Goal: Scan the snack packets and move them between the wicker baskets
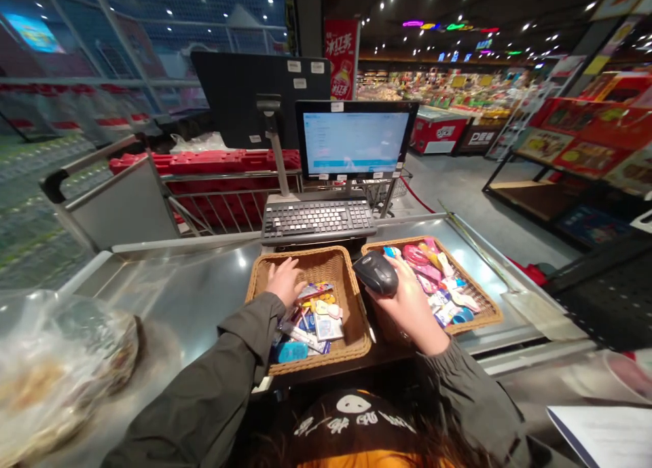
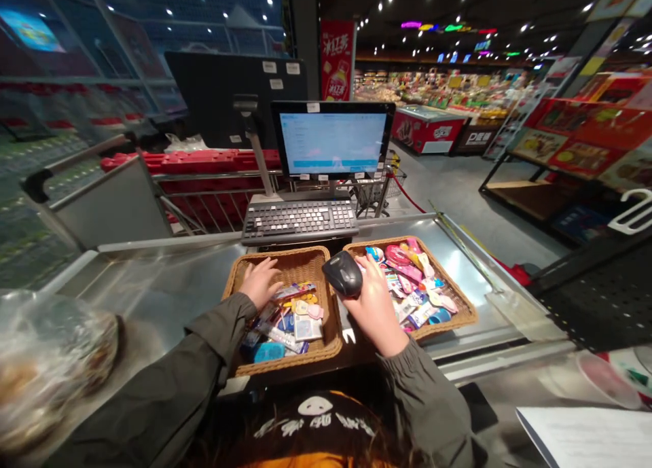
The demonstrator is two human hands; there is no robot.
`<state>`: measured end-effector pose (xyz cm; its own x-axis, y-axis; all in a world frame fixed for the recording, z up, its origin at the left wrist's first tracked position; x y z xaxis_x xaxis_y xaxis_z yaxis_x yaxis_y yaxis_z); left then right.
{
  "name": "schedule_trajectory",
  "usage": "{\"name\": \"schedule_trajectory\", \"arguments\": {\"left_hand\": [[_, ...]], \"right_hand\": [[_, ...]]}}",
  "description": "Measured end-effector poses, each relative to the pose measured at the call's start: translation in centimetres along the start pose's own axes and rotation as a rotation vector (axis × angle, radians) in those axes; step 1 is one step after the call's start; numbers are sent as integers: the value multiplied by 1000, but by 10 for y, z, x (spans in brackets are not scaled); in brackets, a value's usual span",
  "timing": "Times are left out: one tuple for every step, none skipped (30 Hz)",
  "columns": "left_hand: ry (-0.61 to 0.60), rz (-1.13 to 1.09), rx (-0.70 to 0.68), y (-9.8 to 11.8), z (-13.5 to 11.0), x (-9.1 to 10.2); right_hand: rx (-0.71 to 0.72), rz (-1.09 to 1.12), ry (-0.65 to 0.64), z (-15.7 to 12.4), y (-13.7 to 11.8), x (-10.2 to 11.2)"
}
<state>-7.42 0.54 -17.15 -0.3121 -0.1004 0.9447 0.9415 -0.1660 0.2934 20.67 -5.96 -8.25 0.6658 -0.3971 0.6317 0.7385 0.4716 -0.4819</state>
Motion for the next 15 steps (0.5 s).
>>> {"name": "schedule_trajectory", "arguments": {"left_hand": [[11,-9,-38,13,3,4],[24,-19,-77,27,5,8],[37,-28,-114,42,9,11],[48,-38,-148,57,12,13],[54,-46,-181,73,17,13],[52,-55,-214,88,21,12],[49,-61,-246,102,26,8],[47,-65,-272,116,30,4],[42,-66,-296,128,35,-2],[39,-66,-314,140,41,-8],[33,-65,-326,150,46,-15],[26,-62,-332,160,52,-22],[15,-59,-336,168,57,-29],[1,-54,-340,177,62,-36],[-10,-48,-346,185,67,-43]], "right_hand": [[-29,-8,6,-1,8,8],[-61,-14,26,-2,16,17],[-78,-26,61,-2,24,28],[-85,-41,85,-3,31,38],[-101,-62,125,-4,37,48],[-120,-81,157,-5,44,57],[-143,-97,192,-6,51,66],[-168,-110,224,-8,57,74],[-193,-119,251,-10,63,81],[-217,-125,272,-12,68,87],[-238,-129,282,-13,73,91],[-254,-131,286,-15,78,94],[-266,-131,285,-16,82,97],[-275,-129,279,-17,85,99],[-281,-125,272,-18,89,100]]}}
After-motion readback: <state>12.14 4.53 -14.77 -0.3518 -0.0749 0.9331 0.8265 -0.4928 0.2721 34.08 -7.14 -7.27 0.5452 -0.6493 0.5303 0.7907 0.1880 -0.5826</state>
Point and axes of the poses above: each hand's wrist, its own z-axis towards the middle knuckle, its own x-axis out of the back of the hand, y = z × x, the point moved 6 cm from there along z, towards the middle knuckle, and after that the axes turned 5 degrees about y, right-handed, at the moved point
